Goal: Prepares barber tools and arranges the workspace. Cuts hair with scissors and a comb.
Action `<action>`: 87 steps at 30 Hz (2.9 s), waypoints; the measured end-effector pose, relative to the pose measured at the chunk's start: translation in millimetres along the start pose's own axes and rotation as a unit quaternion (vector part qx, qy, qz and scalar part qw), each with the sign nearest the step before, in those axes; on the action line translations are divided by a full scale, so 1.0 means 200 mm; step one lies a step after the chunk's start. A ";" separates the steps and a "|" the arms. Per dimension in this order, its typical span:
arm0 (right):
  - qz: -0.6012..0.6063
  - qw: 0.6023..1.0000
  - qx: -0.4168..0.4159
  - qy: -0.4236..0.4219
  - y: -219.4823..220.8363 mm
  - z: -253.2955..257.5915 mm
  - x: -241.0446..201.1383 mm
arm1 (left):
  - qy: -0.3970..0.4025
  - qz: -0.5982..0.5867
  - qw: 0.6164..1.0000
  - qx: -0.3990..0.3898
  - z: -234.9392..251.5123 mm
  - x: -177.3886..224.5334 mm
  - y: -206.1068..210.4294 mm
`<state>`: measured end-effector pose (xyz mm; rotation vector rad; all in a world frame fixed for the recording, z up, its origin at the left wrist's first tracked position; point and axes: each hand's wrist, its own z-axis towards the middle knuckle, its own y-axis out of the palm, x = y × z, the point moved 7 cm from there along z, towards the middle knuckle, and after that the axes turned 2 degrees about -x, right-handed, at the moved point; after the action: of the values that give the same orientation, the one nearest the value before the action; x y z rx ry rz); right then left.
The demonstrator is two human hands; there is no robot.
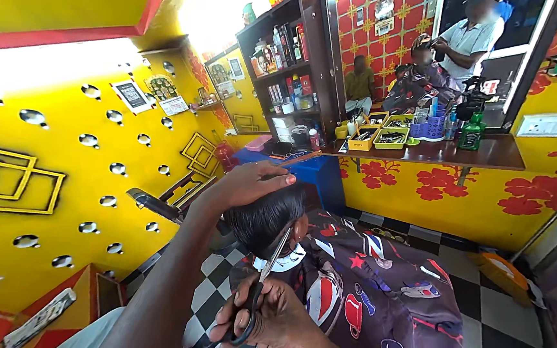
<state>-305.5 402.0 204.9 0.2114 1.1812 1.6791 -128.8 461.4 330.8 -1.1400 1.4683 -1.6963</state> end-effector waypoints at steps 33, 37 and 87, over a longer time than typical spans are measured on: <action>0.087 0.995 0.042 0.019 -0.03 0.08 -0.11 | 0.005 0.038 0.992 0.119 -0.29 0.01 -0.02; 0.072 0.995 0.062 0.024 -0.05 0.07 -0.11 | 0.007 0.034 0.992 0.125 -0.30 -0.01 -0.02; 0.000 0.992 0.102 0.070 -0.13 0.05 -0.16 | 0.014 0.000 0.990 0.138 -0.30 -0.05 -0.01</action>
<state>-268.6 380.7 202.2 0.2221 1.4595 1.5942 -178.1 497.7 330.6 -0.9692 1.2019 -1.8532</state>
